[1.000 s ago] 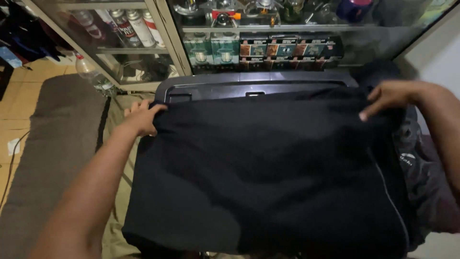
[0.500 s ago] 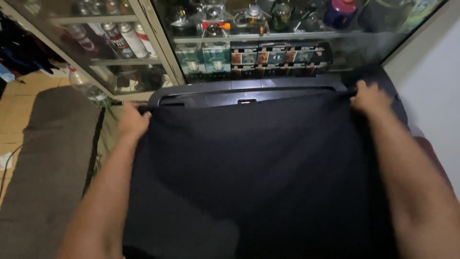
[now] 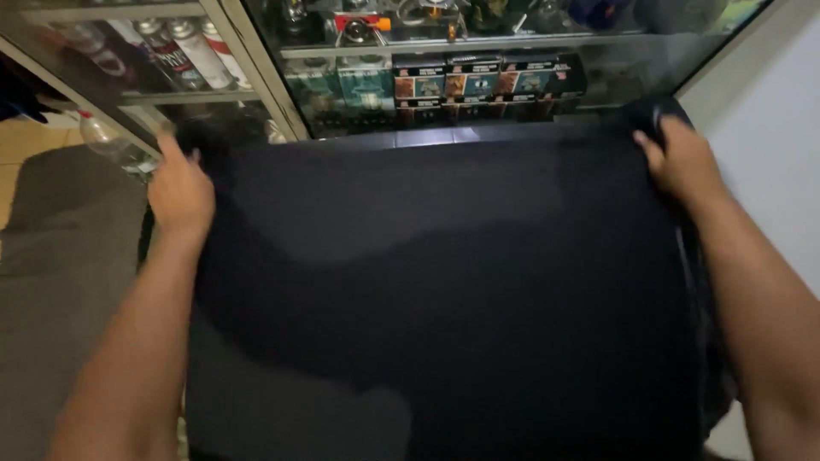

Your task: The person is spreading out and folding a black garment on top of a plastic storage container.

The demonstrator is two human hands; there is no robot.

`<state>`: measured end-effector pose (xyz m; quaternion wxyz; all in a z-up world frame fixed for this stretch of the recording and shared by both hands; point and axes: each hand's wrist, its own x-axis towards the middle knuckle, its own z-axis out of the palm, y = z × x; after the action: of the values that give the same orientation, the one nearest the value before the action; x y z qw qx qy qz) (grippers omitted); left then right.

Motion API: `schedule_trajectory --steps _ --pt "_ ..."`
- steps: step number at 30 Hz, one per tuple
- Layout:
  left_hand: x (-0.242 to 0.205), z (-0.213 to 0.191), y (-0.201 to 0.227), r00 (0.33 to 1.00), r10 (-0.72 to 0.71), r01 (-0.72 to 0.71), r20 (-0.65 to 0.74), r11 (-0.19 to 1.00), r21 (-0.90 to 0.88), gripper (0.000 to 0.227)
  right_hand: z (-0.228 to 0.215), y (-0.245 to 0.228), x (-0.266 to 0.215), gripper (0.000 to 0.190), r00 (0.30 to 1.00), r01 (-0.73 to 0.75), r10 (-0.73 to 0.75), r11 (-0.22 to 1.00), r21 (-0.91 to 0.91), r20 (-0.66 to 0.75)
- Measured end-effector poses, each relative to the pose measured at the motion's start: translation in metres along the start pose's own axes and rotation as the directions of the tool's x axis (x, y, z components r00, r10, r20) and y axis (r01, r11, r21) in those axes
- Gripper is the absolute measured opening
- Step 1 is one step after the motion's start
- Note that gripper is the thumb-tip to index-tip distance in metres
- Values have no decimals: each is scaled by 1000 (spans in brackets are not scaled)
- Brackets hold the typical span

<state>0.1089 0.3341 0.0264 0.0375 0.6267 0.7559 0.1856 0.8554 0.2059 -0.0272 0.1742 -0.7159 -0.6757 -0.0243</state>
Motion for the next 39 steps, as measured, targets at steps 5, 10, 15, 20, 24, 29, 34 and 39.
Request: schedule_trajectory --steps 5,10,15,20,24,29,34,39 --pt "66 24 32 982 121 -133 -143 988 -83 39 28 17 65 41 988 -145 128 957 -253 -84" --pt "105 86 10 957 104 -109 -270 994 -6 48 51 0 83 41 964 -155 76 941 -302 -256" --pt "8 72 64 947 155 -81 -282 964 255 85 21 -149 46 72 945 -220 94 891 -398 -312" --pt "-157 67 83 761 597 -622 255 782 25 64 11 -277 -72 63 935 34 11 992 -120 356" --pt "-156 54 40 816 464 -524 346 846 100 70 58 -149 -106 66 977 158 -189 950 -269 -94" --pt "-148 57 18 883 329 -385 335 915 117 73 22 -56 -122 55 962 -264 271 917 -299 -19" --pt "-176 86 31 906 405 -422 124 889 179 66 1 17 -184 73 792 -607 609 774 -181 -50" --pt "-278 79 117 824 541 -543 169 839 -38 63 -10 44 -250 113 631 -747 731 663 -52 258"
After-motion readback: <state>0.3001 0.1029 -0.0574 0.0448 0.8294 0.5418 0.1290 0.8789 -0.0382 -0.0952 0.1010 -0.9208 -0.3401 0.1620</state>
